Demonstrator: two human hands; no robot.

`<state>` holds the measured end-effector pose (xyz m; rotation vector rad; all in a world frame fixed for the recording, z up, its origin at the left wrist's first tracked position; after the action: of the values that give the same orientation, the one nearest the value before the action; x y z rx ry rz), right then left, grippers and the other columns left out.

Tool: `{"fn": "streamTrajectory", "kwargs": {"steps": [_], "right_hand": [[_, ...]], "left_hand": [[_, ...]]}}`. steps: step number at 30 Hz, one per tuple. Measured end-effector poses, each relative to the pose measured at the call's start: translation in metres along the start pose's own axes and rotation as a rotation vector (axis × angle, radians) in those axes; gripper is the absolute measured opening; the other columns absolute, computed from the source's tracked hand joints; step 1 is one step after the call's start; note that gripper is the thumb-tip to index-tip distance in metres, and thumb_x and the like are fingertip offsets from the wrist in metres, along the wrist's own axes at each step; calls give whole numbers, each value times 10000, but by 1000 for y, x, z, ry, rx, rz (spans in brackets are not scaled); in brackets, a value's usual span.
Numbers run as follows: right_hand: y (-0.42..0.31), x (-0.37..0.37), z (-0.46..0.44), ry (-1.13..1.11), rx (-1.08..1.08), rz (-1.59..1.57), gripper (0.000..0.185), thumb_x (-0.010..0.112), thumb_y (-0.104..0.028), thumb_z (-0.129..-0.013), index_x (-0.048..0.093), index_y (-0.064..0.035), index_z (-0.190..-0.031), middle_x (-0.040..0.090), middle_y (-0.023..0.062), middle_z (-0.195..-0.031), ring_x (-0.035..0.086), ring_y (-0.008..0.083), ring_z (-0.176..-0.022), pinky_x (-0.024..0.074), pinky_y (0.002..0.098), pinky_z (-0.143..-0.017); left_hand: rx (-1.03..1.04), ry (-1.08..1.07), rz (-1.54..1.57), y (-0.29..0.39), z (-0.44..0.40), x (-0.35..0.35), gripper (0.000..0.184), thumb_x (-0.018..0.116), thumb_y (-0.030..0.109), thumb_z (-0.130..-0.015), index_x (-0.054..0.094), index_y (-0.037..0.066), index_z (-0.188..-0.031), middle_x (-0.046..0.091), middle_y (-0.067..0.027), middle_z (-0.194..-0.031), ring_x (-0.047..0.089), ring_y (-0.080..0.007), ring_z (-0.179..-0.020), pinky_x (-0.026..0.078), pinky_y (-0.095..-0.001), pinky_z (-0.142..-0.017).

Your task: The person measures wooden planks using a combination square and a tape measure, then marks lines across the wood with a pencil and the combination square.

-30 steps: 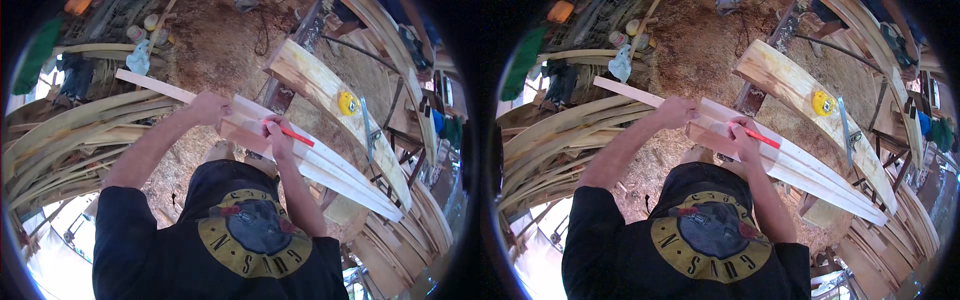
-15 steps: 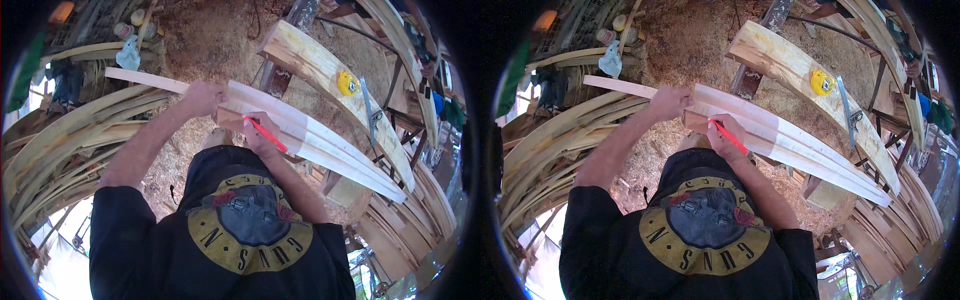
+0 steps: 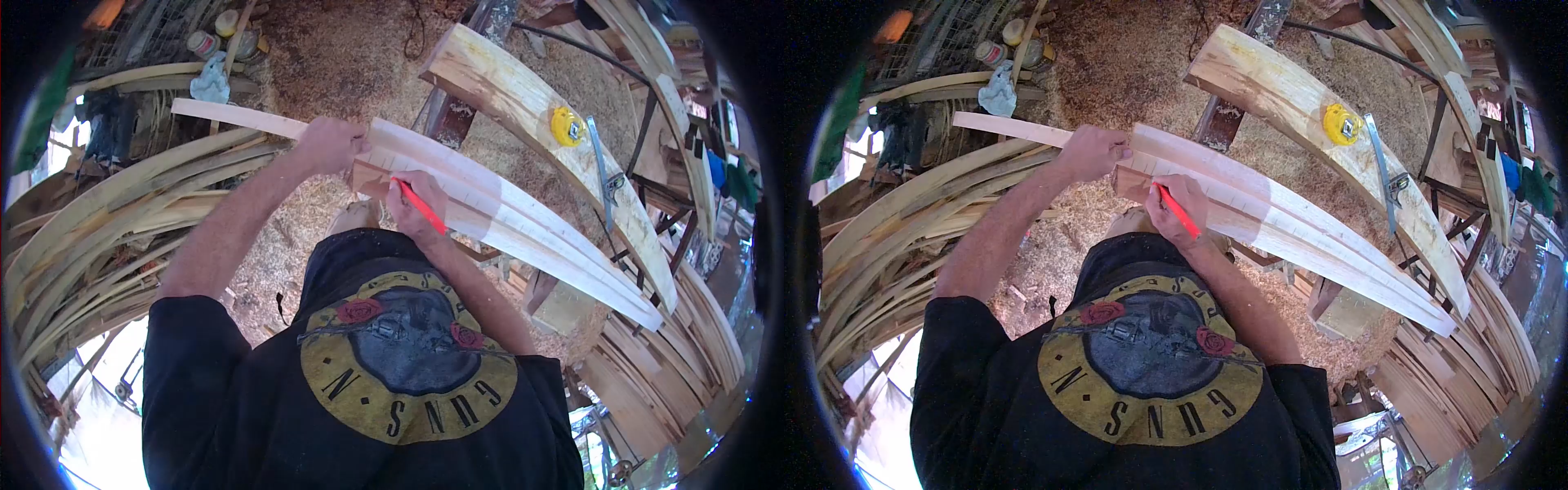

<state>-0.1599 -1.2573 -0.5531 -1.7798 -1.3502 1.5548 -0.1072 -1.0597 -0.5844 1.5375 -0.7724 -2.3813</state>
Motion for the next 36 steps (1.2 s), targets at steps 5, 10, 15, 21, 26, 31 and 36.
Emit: {"fn": "streamTrajectory", "kwargs": {"steps": [5, 10, 15, 21, 26, 31, 36], "right_hand": [[4, 3, 1, -17, -3, 15, 162, 733, -51, -802, 641, -60, -935, 689, 142, -820, 666, 355, -741, 536, 445, -663], [4, 2, 1, -27, 10, 1, 150, 729, -65, -822, 639, -58, -943, 693, 146, -829, 670, 360, -750, 546, 453, -673], [3, 3, 0, -38, 17, -4, 137, 725, -64, -833, 647, -54, -945, 695, 143, -837, 678, 348, -759, 553, 435, -674], [1, 2, -1, -52, 21, 15, 131, 724, -60, -835, 656, -50, -946, 699, 138, -845, 683, 335, -766, 552, 420, -684], [2, 3, 0, -56, 21, 22, 150, 729, -68, -832, 628, -60, -941, 705, 138, -851, 676, 353, -771, 548, 446, -693], [2, 4, -1, -42, 3, 26, 154, 733, -68, -829, 627, -66, -940, 703, 137, -839, 677, 349, -765, 544, 442, -682], [3, 5, -1, -31, -8, 39, 164, 737, -56, -820, 623, -66, -938, 697, 137, -820, 673, 346, -738, 538, 443, -663]], "left_hand": [[-1, -6, 23, -2, 0, 1, 322, 627, 392, -948, 690, 78, -922, 691, -187, -811, 675, -412, -805, 514, -525, -717], [15, 18, 28, -2, 1, 1, 319, 629, 392, -942, 684, 79, -918, 695, -184, -826, 680, -403, -828, 519, -521, -729], [55, -9, -17, 2, 1, -1, 324, 622, 389, -946, 680, 72, -915, 695, -184, -824, 678, -403, -824, 514, -525, -735], [45, -22, -14, -1, 0, 2, 321, 613, 395, -955, 680, 82, -926, 695, -176, -815, 673, -403, -813, 511, -523, -729], [23, -30, -23, -5, -2, 4, 328, 612, 405, -958, 681, 85, -939, 697, -168, -818, 675, -400, -815, 512, -523, -732], [-35, -97, -18, -3, -2, 3, 344, 593, 436, -967, 700, 109, -946, 721, -145, -915, 690, -369, -903, 522, -497, -783], [17, -38, -9, -3, -2, 3, 354, 606, 426, -961, 681, 81, -947, 700, -180, -841, 682, -404, -848, 517, -525, -759]]}}
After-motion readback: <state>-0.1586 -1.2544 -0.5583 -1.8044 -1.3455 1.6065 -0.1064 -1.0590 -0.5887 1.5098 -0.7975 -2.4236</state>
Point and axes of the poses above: each hand's wrist, its own z-axis away from the middle knuckle, its own x-axis out of the palm, y = z × x, the point moved 6 cm from there along -z, towards the middle knuckle
